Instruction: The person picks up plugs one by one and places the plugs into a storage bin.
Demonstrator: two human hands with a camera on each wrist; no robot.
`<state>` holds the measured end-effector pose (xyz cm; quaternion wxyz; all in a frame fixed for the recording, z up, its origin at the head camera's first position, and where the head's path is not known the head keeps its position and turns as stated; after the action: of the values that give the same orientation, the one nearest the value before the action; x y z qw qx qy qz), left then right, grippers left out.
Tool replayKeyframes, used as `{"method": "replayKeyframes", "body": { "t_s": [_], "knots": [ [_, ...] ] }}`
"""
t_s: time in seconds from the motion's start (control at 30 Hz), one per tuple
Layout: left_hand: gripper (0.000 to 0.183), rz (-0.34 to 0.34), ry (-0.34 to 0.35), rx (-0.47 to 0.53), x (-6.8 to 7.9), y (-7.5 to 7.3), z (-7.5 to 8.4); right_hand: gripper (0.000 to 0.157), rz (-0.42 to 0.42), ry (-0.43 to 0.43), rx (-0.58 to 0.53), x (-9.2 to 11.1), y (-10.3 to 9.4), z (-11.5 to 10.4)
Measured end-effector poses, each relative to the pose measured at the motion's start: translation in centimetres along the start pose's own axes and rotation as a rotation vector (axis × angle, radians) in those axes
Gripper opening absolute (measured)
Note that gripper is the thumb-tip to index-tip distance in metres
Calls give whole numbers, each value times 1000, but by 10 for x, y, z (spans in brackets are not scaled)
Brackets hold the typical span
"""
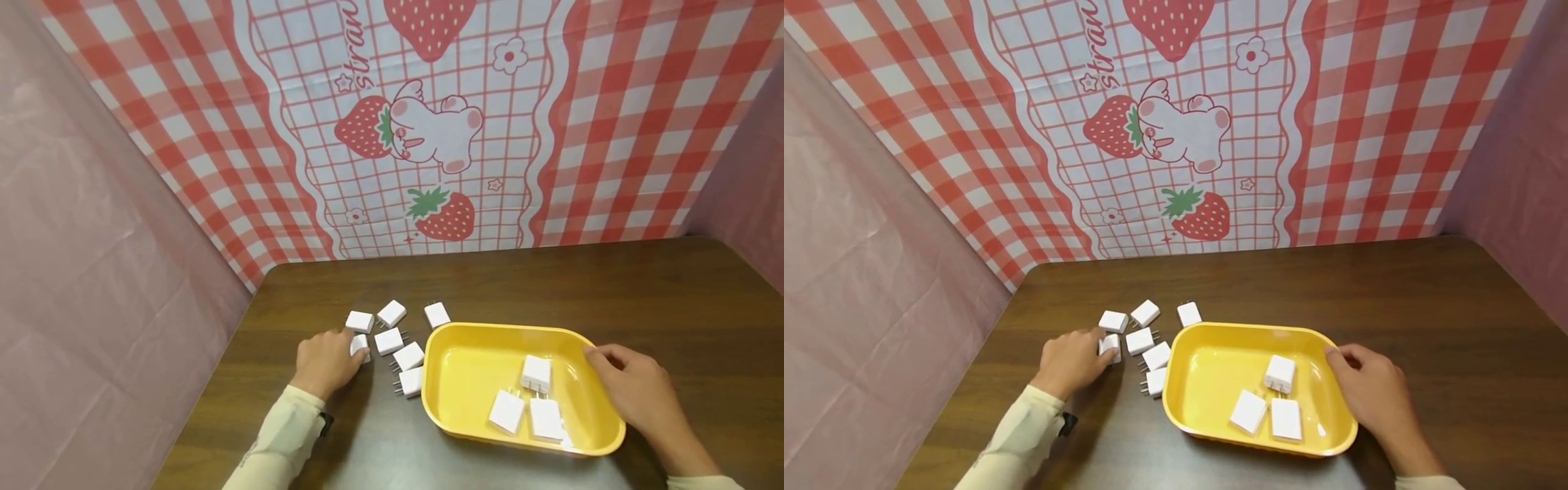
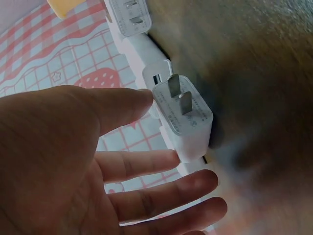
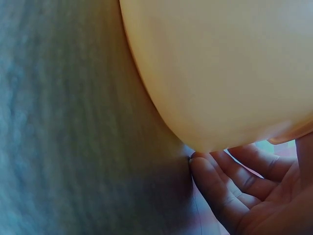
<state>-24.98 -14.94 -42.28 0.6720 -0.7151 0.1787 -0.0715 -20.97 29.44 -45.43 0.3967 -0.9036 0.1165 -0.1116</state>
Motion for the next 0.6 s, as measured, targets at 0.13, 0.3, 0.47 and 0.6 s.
{"method": "replayKeyframes", "body": {
  "t_s": [0.13,0.3,0.47,0.6],
  "knots": [
    [36,-13,9,0,-1,1,1,51,-1,-4,-4,0,0,0],
    [29,-17,23,4,1,2,3,52,-10,-7,-5,0,1,-1],
    [26,16,37,7,2,4,4,53,-11,-6,-13,0,1,-1],
    [26,29,46,0,1,5,5,51,4,-9,-20,1,1,0]
  ]
}}
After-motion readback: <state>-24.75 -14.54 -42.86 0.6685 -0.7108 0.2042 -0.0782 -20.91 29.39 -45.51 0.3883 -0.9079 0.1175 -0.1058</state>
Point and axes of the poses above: each hand's wrist, its own x-axis away from the middle knuckle, its own y-axis out of the palm, z = x × y, the point moved 2 cm from there along -x, towards the middle knuckle, and after that the axes turned 13 degrees about y, right-handed, at the moved point
